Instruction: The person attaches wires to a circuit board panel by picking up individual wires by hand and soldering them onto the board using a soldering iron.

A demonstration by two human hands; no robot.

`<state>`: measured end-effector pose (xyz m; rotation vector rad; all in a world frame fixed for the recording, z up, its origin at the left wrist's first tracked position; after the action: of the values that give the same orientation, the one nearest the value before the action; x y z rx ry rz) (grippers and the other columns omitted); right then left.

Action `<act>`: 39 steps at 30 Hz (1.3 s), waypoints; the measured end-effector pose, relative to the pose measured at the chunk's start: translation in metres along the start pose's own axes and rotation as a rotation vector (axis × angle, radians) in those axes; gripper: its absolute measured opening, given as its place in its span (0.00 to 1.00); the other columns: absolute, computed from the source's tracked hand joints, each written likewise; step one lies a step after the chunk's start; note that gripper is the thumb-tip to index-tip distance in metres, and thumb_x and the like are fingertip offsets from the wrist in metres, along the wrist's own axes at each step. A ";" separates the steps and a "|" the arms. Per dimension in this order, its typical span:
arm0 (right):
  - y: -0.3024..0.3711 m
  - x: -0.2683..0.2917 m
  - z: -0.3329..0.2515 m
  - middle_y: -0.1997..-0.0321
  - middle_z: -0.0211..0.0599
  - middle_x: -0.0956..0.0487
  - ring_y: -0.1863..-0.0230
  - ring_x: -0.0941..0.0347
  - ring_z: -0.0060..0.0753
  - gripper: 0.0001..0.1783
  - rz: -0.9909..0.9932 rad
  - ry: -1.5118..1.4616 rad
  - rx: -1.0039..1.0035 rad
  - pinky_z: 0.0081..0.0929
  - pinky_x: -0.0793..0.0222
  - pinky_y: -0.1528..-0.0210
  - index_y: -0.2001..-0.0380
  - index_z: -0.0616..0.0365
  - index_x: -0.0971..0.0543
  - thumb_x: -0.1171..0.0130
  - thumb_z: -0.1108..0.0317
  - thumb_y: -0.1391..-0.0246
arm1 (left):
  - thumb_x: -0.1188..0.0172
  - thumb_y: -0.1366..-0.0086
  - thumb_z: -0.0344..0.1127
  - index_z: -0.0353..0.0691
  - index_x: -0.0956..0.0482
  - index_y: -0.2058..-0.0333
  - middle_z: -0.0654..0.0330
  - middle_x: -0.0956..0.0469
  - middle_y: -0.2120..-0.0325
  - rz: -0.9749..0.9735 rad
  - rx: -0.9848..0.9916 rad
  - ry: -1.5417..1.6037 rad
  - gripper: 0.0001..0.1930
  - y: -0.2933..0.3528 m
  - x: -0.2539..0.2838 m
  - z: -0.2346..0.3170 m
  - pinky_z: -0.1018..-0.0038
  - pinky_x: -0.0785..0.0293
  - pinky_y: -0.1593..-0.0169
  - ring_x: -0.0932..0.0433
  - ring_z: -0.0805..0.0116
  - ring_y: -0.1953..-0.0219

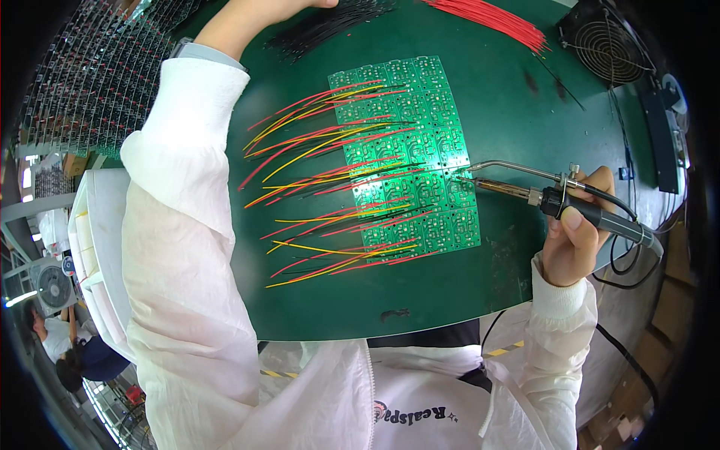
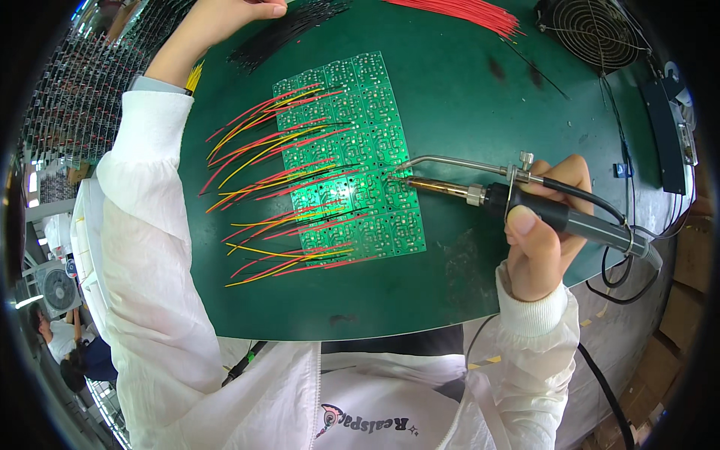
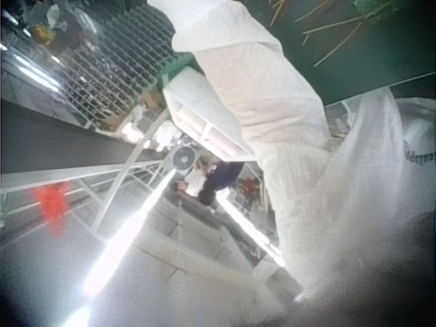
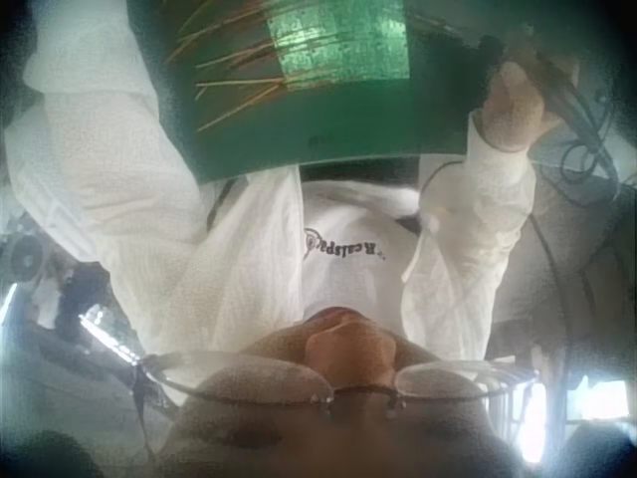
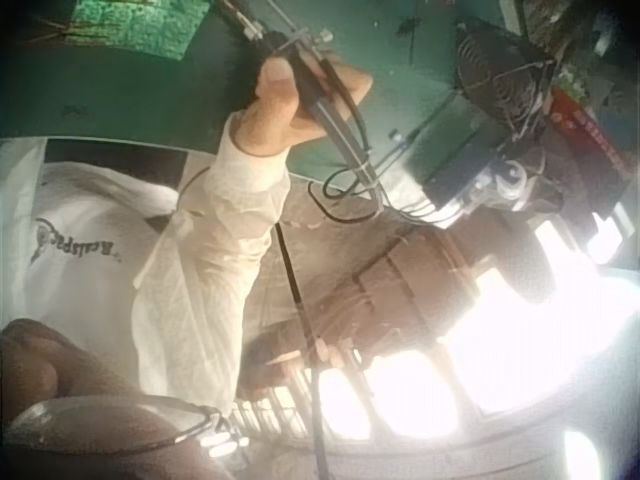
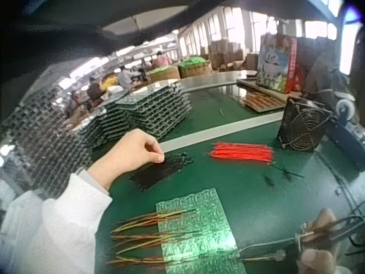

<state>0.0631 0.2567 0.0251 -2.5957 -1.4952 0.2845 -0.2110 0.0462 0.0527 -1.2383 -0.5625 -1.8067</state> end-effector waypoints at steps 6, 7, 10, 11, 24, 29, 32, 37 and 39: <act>0.001 -0.004 -0.003 0.84 0.29 0.38 0.87 0.47 0.14 0.15 -0.068 0.058 0.009 0.09 0.50 0.83 0.78 0.56 0.40 0.45 0.64 0.61 | 0.39 0.49 0.30 0.33 0.21 0.73 0.56 0.22 0.78 -0.003 0.040 0.154 0.06 0.007 -0.004 -0.005 0.75 0.30 0.67 0.25 0.69 0.74; 0.001 -0.008 -0.005 0.84 0.29 0.38 0.87 0.47 0.14 0.15 -0.072 0.042 0.016 0.08 0.50 0.83 0.78 0.56 0.40 0.45 0.64 0.62 | 0.39 0.49 0.30 0.33 0.21 0.73 0.56 0.22 0.78 0.002 0.048 0.146 0.06 0.010 0.001 -0.011 0.75 0.30 0.67 0.25 0.69 0.74; 0.000 -0.005 -0.005 0.84 0.29 0.39 0.87 0.47 0.14 0.16 -0.062 0.035 0.019 0.08 0.50 0.83 0.78 0.56 0.40 0.44 0.64 0.62 | 0.43 0.45 0.29 0.31 0.26 0.73 0.59 0.24 0.77 0.088 -0.071 0.274 0.05 0.033 0.019 0.020 0.78 0.31 0.68 0.26 0.72 0.73; 0.000 -0.005 -0.005 0.84 0.29 0.39 0.87 0.47 0.14 0.16 -0.061 0.020 0.018 0.09 0.51 0.83 0.78 0.56 0.40 0.44 0.64 0.62 | 0.44 0.44 0.28 0.31 0.27 0.73 0.59 0.25 0.77 0.118 -0.114 0.209 0.05 0.049 0.032 0.037 0.78 0.31 0.68 0.26 0.73 0.73; 0.024 0.021 0.002 0.80 0.29 0.38 0.80 0.45 0.18 0.23 -0.013 -0.036 -0.070 0.15 0.49 0.77 0.78 0.56 0.39 0.36 0.58 0.69 | 0.35 0.62 0.23 0.38 0.24 0.73 0.61 0.29 0.75 0.179 -0.296 0.188 0.13 0.220 -0.037 0.137 0.72 0.37 0.71 0.30 0.65 0.75; 0.030 0.014 0.002 0.80 0.29 0.38 0.83 0.45 0.16 0.21 -0.120 -0.084 -0.045 0.10 0.48 0.81 0.76 0.54 0.43 0.40 0.64 0.65 | 0.35 0.64 0.22 0.37 0.24 0.73 0.62 0.29 0.76 0.201 -0.315 0.202 0.14 0.220 -0.048 0.137 0.72 0.39 0.73 0.30 0.65 0.76; 0.032 0.009 0.002 0.79 0.28 0.38 0.81 0.44 0.16 0.22 -0.147 -0.088 -0.080 0.10 0.47 0.80 0.76 0.53 0.43 0.39 0.63 0.67 | 0.35 0.64 0.22 0.37 0.23 0.74 0.62 0.30 0.77 0.202 -0.325 0.209 0.13 0.219 -0.048 0.138 0.72 0.40 0.73 0.31 0.65 0.77; 0.034 0.009 0.005 0.82 0.27 0.39 0.80 0.48 0.16 0.25 -0.051 -0.079 -0.146 0.14 0.51 0.79 0.77 0.55 0.40 0.33 0.61 0.72 | 0.35 0.64 0.22 0.35 0.23 0.75 0.61 0.29 0.78 0.194 -0.338 0.212 0.13 0.218 -0.047 0.143 0.72 0.39 0.73 0.31 0.65 0.77; 0.036 0.007 0.008 0.82 0.27 0.39 0.81 0.48 0.16 0.25 -0.065 -0.081 -0.142 0.15 0.51 0.79 0.76 0.55 0.40 0.33 0.61 0.72 | 0.35 0.64 0.22 0.35 0.23 0.75 0.61 0.29 0.78 0.186 -0.346 0.202 0.12 0.219 -0.049 0.143 0.72 0.39 0.72 0.31 0.65 0.77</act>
<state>0.0952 0.2453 0.0095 -2.6657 -1.6817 0.2898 0.0555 0.0550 0.0456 -1.2653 -0.0188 -1.8905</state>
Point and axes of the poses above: each hand's wrist, its own y-axis away from the middle knuckle, its own x-axis out of the back of the hand, z = x × y, the point moved 10 cm from there along -y, towards the middle knuckle
